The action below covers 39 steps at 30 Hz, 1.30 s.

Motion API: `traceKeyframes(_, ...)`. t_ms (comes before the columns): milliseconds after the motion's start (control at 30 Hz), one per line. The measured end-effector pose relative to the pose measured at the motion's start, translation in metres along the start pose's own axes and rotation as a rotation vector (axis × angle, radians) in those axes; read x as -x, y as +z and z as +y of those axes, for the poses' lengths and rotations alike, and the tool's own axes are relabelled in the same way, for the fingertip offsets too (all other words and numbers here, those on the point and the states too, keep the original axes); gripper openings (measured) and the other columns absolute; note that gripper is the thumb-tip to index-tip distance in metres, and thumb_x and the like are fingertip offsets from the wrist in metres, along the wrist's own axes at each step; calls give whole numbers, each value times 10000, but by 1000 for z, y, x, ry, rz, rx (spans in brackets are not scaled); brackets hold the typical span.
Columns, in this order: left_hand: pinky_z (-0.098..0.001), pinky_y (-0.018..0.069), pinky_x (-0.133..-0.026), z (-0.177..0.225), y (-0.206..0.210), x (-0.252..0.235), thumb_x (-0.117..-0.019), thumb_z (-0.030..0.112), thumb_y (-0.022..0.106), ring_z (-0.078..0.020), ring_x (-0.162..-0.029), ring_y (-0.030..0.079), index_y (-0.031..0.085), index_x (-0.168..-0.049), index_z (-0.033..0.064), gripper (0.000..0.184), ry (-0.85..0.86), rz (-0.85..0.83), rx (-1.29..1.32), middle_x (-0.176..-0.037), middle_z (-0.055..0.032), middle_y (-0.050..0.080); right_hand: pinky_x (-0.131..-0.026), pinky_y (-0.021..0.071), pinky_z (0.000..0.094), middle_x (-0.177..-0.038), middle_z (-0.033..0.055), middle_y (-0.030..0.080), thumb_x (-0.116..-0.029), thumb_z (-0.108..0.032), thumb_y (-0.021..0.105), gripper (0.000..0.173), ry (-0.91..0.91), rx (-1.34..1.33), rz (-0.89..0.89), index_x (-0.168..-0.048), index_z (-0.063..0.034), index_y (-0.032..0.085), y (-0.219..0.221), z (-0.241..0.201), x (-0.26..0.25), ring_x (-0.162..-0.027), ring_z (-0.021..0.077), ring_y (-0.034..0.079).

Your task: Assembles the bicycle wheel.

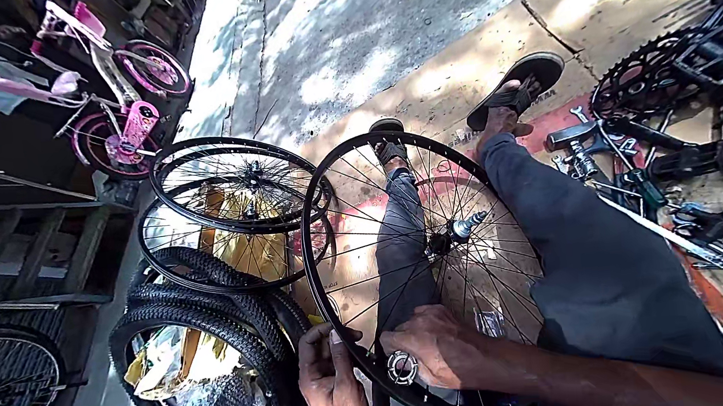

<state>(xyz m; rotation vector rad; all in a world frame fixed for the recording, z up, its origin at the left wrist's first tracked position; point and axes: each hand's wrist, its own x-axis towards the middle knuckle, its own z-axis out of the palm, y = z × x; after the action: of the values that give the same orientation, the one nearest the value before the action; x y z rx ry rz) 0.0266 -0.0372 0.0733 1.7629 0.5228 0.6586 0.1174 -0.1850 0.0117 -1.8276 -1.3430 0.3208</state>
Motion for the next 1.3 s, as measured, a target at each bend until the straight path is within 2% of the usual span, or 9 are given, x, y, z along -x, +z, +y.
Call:
traceKeyframes(167, -323, 610, -580, 1, -3, 2, -985, -25, 453, -216, -721, 699, 531, -1171, -37, 202, 18, -37, 25, -870, -138, 674, -909, 513, 381, -1105, 21, 682, -928, -276, 744, 211, -55, -430, -210, -1042, -105, 700, -35, 19, 6, -1017, 148, 633)
traceKeyframes(267, -316, 599, -543, 6, 6, 4, -1010, -10, 415, -215, -686, 689, 467, -1282, -32, 277, -8, 3, 45, -877, -141, 663, -718, 546, 406, -862, 45, 667, -923, -183, 691, 149, 20, -149, 47, -1054, -123, 655, -6, 5, 3, -778, 201, 656)
traceKeyframes(367, -321, 599, -535, 5, 5, 4, -1042, 0, 415, -218, -654, 693, 492, -1228, -39, 206, -15, 16, 33, -838, -146, 680, -714, 521, 492, -796, 79, 667, -935, -152, 623, 156, -46, -3, -46, -1088, -135, 647, -6, 1, 1, -750, 274, 673)
traceKeyframes(500, -340, 616, -574, 1, -4, 3, -1023, -19, 450, -236, -721, 715, 542, -1164, -49, 170, 2, -19, -8, -867, -155, 699, -923, 494, 418, -1102, 26, 683, -935, -310, 743, 238, -131, -382, -238, -1064, -116, 690, -35, 19, 4, -1045, 168, 631)
traceKeyframes(700, -309, 590, -537, 7, 6, 5, -1004, -12, 409, -202, -666, 676, 481, -1277, -39, 283, -27, 8, 28, -866, -132, 658, -683, 526, 468, -826, 83, 662, -920, -125, 642, 151, -7, 24, 36, -1071, -126, 639, 3, -1, -1, -751, 269, 672)
traceKeyframes(900, -336, 611, -561, 3, -3, 3, -1022, -8, 433, -228, -723, 712, 532, -1198, -45, 206, -21, -30, 30, -874, -151, 694, -949, 447, 459, -1062, 52, 634, -1004, -398, 622, 311, -201, -305, -279, -1144, -121, 639, -39, 19, 6, -1055, 214, 603)
traceKeyframes(1000, -316, 600, -555, 4, 2, 4, -991, -31, 422, -211, -712, 696, 518, -1206, -44, 236, -27, -21, 43, -879, -137, 678, -768, 502, 413, -938, 55, 627, -938, -244, 724, 167, -70, -253, -82, -972, -95, 656, -24, 11, 3, -875, 204, 619)
traceKeyframes(1133, -308, 589, -509, 5, 5, 5, -1037, 6, 419, -196, -649, 681, 520, -1250, -37, 240, -23, 19, 18, -821, -116, 663, -655, 523, 446, -785, 74, 654, -958, -164, 618, 119, -81, 68, 86, -1067, -135, 656, 8, 4, 1, -711, 258, 666)
traceKeyframes(1300, -314, 610, -567, 3, -3, 3, -996, -18, 435, -205, -708, 703, 488, -1283, -50, 294, -9, -63, 40, -849, -118, 673, -979, 441, 490, -1013, 70, 657, -967, -412, 660, 397, -208, -312, -280, -1211, -100, 631, -38, 21, 7, -993, 238, 621)
